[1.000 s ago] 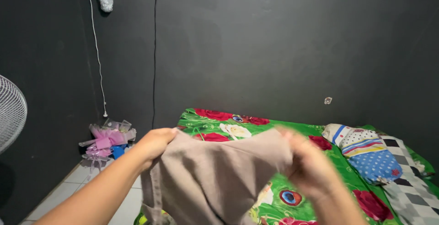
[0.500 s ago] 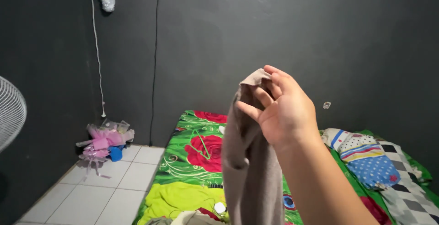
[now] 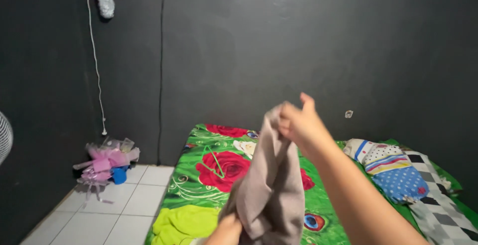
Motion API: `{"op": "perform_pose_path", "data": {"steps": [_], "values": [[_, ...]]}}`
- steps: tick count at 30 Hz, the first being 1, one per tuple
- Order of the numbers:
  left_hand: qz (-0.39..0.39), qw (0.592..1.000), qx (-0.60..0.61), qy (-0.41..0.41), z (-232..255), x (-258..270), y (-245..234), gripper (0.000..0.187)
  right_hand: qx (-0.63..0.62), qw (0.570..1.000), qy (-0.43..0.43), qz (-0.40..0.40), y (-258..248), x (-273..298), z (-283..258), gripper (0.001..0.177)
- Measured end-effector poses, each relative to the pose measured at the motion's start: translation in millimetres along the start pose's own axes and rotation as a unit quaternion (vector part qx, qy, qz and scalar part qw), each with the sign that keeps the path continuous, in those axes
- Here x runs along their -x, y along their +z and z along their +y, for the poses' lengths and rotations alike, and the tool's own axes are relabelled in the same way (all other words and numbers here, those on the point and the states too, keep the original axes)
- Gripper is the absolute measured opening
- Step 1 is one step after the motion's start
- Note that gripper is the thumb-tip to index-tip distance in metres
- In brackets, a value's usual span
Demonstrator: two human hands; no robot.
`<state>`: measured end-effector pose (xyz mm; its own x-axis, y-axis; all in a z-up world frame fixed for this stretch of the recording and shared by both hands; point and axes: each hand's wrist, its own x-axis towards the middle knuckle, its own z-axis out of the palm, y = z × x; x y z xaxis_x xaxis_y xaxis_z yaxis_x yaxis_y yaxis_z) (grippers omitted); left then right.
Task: Placing a cardigan on a hanger, buttoning it up, and hanging it inside a closet.
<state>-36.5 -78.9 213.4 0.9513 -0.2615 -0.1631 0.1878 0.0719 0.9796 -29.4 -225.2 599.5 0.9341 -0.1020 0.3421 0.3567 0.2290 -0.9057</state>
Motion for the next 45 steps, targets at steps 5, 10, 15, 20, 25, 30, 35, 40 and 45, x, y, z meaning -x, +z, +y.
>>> {"op": "perform_pose_path", "data": {"steps": [5,10,15,20,25,30,35,40,45], "values": [[-0.101,0.988,0.115,0.004,191,14,2,0.037,0.313,0.949,-0.033,0.033,-67,34,61,0.054],[-0.121,0.961,0.248,0.026,257,-10,12,0.028,0.324,0.931,-0.061,-0.153,-135,88,169,0.043],[-0.18,0.942,0.258,0.117,321,2,26,0.023,0.205,0.951,0.075,-0.219,-182,89,244,0.059],[0.032,0.957,0.084,0.277,355,-38,-37,0.012,0.145,0.953,0.189,-0.184,-174,105,193,0.052],[0.133,0.975,-0.053,0.167,315,-71,-133,0.04,-0.089,0.935,0.341,0.029,-66,114,57,0.055],[0.292,0.822,-0.48,0.094,277,-46,-125,0.041,-0.188,0.935,0.294,0.071,-36,85,51,0.031],[-0.113,0.985,-0.119,0.053,274,38,-33,0.06,-0.186,0.96,0.198,0.067,-16,45,89,0.028],[-0.107,0.974,-0.125,0.156,234,76,6,0.068,-0.163,0.96,0.181,0.14,2,22,83,0.023],[-0.041,0.951,-0.161,0.261,141,0,4,0.017,-0.183,0.968,0.101,0.137,-11,-7,73,0.007]]}}
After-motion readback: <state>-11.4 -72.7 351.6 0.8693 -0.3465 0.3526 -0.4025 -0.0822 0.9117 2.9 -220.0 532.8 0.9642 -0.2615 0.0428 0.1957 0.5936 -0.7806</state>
